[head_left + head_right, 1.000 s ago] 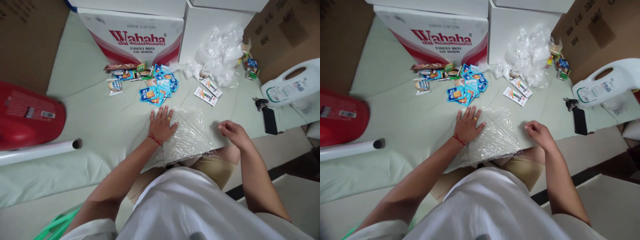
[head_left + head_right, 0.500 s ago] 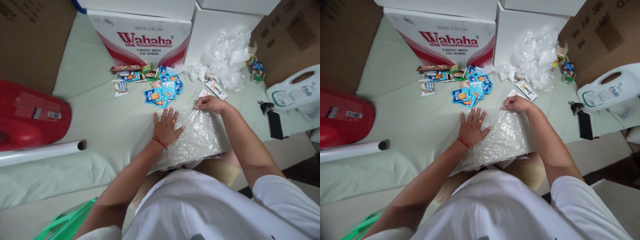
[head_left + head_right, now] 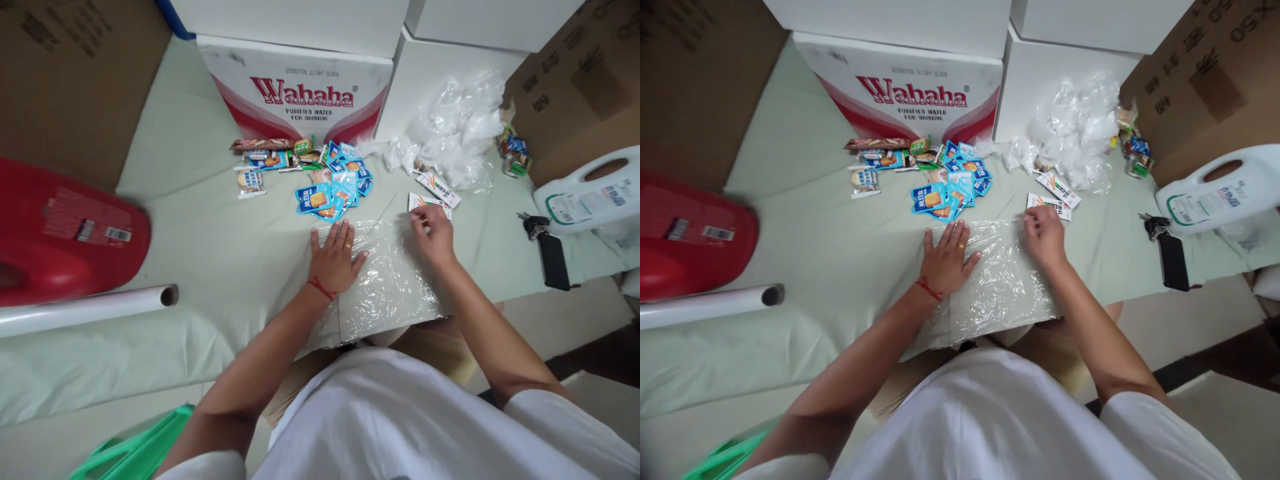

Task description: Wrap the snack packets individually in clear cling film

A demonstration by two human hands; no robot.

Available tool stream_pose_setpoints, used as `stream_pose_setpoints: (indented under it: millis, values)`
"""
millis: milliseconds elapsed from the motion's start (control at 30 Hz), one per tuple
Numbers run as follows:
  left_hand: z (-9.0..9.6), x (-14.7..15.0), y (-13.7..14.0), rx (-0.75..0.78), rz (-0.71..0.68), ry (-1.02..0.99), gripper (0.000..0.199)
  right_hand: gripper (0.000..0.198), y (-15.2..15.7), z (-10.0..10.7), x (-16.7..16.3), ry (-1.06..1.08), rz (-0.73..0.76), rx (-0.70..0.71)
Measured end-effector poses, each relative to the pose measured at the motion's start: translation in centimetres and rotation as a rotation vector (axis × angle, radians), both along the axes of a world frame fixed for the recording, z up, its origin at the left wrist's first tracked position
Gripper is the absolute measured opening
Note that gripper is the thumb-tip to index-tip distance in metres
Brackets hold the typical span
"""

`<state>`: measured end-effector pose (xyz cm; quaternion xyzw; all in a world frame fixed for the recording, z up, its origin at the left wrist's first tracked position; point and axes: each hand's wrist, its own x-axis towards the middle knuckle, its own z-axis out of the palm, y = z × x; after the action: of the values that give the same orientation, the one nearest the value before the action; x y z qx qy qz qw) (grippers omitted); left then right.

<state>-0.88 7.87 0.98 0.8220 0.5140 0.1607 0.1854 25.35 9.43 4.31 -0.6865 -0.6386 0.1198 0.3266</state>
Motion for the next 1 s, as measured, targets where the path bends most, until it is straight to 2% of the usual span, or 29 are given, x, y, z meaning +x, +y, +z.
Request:
stream_pose_setpoints:
  millis: [67, 133, 267, 367, 433, 467, 600, 700, 800, 933, 1000]
  values:
    - [0.0, -0.4, 0.5, 0.009, -0.018, -0.006, 0.065, 0.040, -1.9, -0.4, -1.2, -0.109, 0.266, -0.030]
    - [0.0, -1.1, 0.9, 0.018, -0.032, 0.002, 0.063, 0.045, -3.0, -1.3, -1.2, -0.198, 0.396, -0.083]
    - [-0.2, -2.5, 1.7, 0.038, -0.065, 0.058, 0.061, 0.048, -2.2, -3.0, 1.2, -0.279, 0.292, -0.122]
    - [-0.3, -2.9, 2.1, 0.057, -0.087, 0.115, 0.062, 0.045, 0.2, -2.1, 0.9, -0.299, 0.173, -0.094]
    - [-0.4, -2.8, 2.3, 0.069, -0.091, 0.144, 0.063, 0.044, 2.4, -0.8, -1.9, -0.312, 0.167, -0.045]
    - [-0.4, -2.7, 2.4, 0.072, -0.092, 0.155, 0.063, 0.043, 3.6, -0.2, -4.0, -0.317, 0.218, -0.021]
    - [-0.3, -2.6, 2.7, 0.048, -0.091, 0.196, 0.061, 0.046, 7.8, 0.8, -13.5, -0.417, 0.556, -0.006]
    - [-0.1, -2.6, 2.7, 0.012, -0.081, 0.218, 0.058, 0.046, 9.8, 0.3, -17.5, -0.507, 0.744, -0.090]
    - [0.1, -2.6, 2.5, 0.026, -0.093, 0.192, 0.058, 0.045, 10.8, -0.4, -16.7, -0.510, 0.752, -0.155]
    - [0.3, -2.7, 2.4, 0.046, -0.110, 0.156, 0.060, 0.047, 11.8, -0.7, -11.0, -0.464, 0.651, -0.120]
    - [0.3, -2.7, 2.4, 0.055, -0.103, 0.152, 0.060, 0.046, 12.6, -0.7, -7.9, -0.454, 0.551, -0.129]
